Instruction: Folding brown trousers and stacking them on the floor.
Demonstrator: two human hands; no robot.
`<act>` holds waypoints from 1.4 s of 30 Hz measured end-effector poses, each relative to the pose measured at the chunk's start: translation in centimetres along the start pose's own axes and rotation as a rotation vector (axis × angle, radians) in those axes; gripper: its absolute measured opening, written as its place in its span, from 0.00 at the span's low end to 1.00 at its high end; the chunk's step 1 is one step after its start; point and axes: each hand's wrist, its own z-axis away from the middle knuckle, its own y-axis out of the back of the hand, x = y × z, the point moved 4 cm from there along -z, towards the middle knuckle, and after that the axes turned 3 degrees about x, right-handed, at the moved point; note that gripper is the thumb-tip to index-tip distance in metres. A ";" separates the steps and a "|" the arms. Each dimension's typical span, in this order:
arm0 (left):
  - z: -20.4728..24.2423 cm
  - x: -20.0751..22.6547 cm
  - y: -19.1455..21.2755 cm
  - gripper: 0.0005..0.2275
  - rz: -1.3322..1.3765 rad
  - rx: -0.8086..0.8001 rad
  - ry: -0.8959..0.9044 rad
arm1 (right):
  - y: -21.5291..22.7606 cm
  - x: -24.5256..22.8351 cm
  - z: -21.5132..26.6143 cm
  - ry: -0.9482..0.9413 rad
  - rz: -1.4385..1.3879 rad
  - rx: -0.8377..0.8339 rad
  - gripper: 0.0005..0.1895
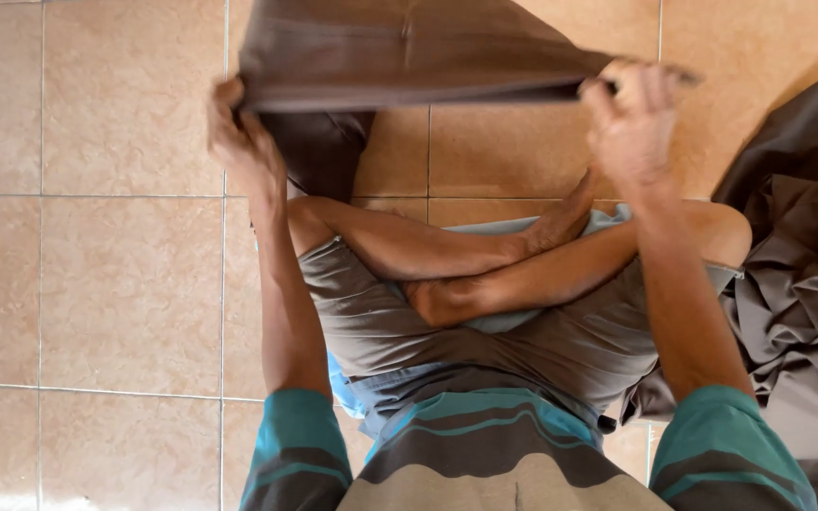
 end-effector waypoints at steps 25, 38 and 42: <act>18.3 -10.2 -14.8 0.32 -0.640 -1.119 0.085 | -22.7 6.3 23.2 -1.145 -0.445 -0.393 0.17; 18.8 -7.6 -15.0 0.35 -0.544 -0.963 -0.206 | -18.9 3.6 18.9 -1.196 -0.366 -0.518 0.14; 20.0 -8.9 -15.3 0.16 -0.527 -0.953 -0.370 | -18.0 3.2 17.5 -1.143 -0.544 -0.405 0.07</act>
